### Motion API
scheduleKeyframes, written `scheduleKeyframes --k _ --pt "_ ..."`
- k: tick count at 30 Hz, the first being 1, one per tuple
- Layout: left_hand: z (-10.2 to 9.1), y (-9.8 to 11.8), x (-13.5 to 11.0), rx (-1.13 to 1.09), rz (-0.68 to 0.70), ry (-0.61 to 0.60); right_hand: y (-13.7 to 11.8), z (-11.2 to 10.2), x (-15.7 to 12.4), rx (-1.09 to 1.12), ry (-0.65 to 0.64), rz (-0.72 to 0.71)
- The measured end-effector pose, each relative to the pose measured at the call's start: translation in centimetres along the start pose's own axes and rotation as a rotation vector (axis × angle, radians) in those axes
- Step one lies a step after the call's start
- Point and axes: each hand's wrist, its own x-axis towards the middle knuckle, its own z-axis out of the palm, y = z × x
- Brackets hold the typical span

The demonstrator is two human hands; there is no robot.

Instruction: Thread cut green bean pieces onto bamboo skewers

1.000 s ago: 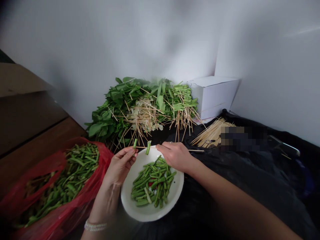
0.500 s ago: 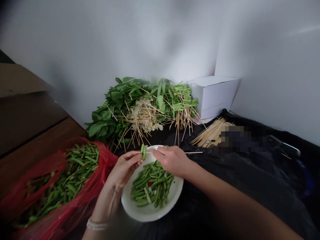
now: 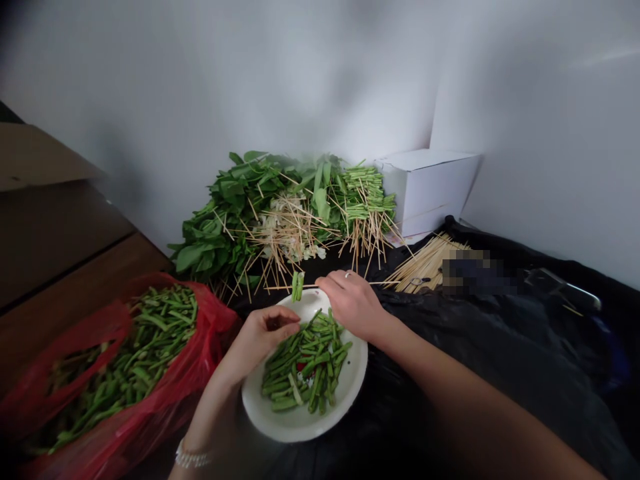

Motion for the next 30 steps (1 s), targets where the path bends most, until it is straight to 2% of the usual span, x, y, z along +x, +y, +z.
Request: scheduleKeyframes --k 3,6,11,15,19,22,27,30 --pt "0.1 -0.1 -0.3 0.294 0.102 -0.131 0.2 0.0 0.0 -0.007 0.021 0.01" --pt "0.3 -0.3 -0.5 0.446 0.18 -0.212 0.3 0.1 -0.1 -0.033 0.004 -0.016" --pt "0.5 -0.8 -0.2 0.562 0.198 -0.227 0.2 0.2 -0.1 -0.045 -0.004 -0.017" --pt "0.5 -0.7 -0.2 0.54 0.209 -0.225 0.3 0.3 -0.3 -0.033 -0.004 -0.009" --pt "0.4 -0.2 -0.1 0.421 0.211 -0.087 0.4 0.3 -0.4 0.033 0.036 0.013" --pt "0.1 -0.1 0.2 0.272 0.149 0.055 0.4 0.1 -0.4 0.084 0.103 0.05" --pt "-0.5 -0.1 0.7 -0.19 0.047 0.304 0.4 0.0 -0.4 0.103 0.124 0.039" --pt "-0.9 -0.2 0.8 -0.414 0.009 0.387 0.3 0.1 -0.5 0.064 0.102 0.01"
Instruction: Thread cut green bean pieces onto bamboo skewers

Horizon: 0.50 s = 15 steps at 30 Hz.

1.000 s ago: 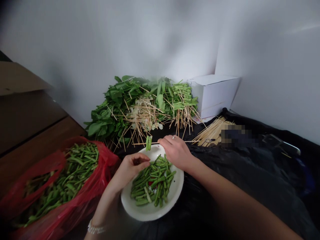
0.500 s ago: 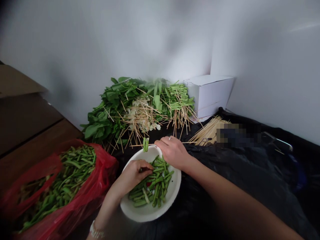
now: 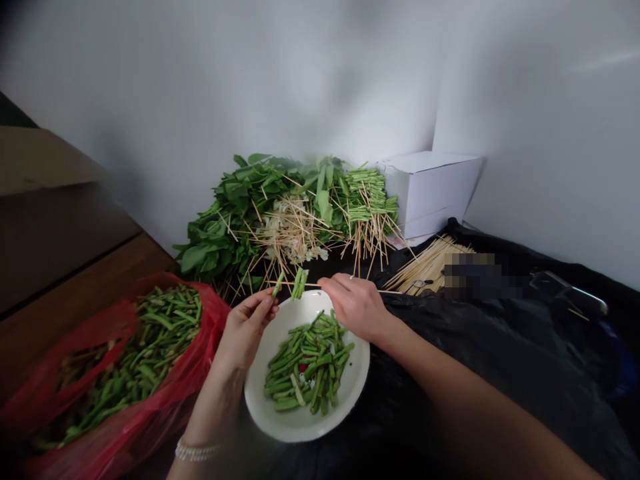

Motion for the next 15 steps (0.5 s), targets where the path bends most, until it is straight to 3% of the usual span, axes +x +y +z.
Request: scheduleKeyframes --k 5,15 --pt "0.07 0.31 0.09 -0.194 -0.047 0.06 -0.11 0.07 -0.11 -0.069 -0.042 -0.026" --pt "0.46 0.62 -0.1 -0.215 -0.039 0.097 -0.03 0.11 -0.18 -0.114 -0.065 -0.022"
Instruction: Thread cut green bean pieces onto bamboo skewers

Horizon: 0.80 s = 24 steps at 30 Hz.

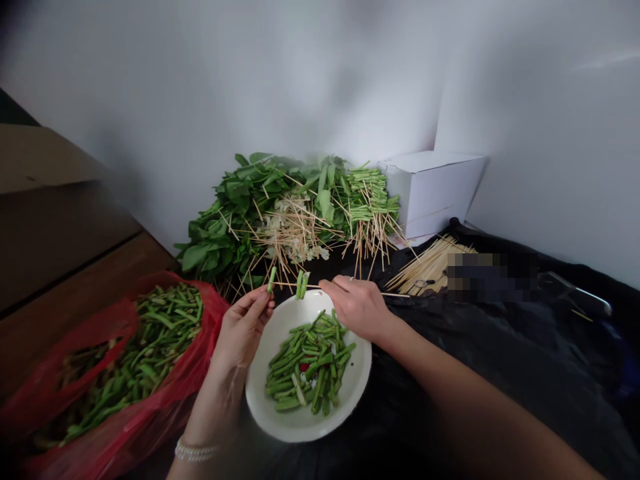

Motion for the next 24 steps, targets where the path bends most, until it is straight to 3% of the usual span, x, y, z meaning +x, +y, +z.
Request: scheduleKeyframes --k 24 --pt "-0.76 -0.55 0.26 0.122 -0.016 -0.009 0.24 0.27 -0.32 0.022 -0.071 -0.078"
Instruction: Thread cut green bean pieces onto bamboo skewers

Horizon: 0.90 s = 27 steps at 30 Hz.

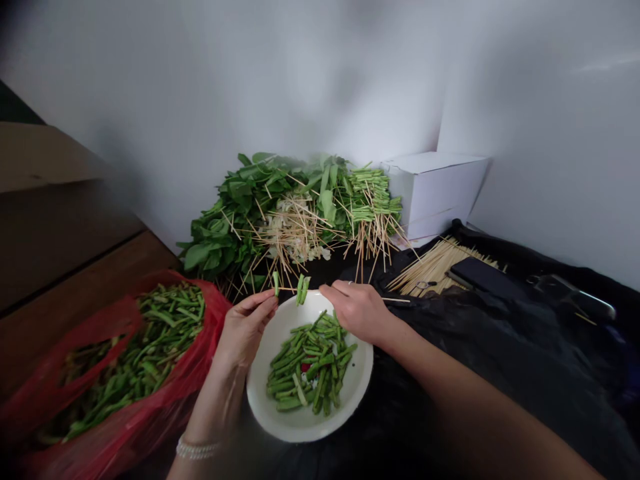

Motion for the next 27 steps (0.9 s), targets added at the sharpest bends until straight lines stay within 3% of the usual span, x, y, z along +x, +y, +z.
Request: scheduleKeyframes --k 14,18,27 --pt "0.06 0.55 -0.56 0.138 0.0 -0.082 0.25 0.3 -0.2 0.099 -0.035 -0.013" --pt "0.31 0.39 -0.56 0.083 -0.024 -0.131 0.12 0.25 -0.06 0.138 -0.049 -0.015" --pt "0.57 -0.04 -0.41 -0.044 -0.049 -0.108 -0.11 0.24 -0.03 0.103 -0.044 -0.034"
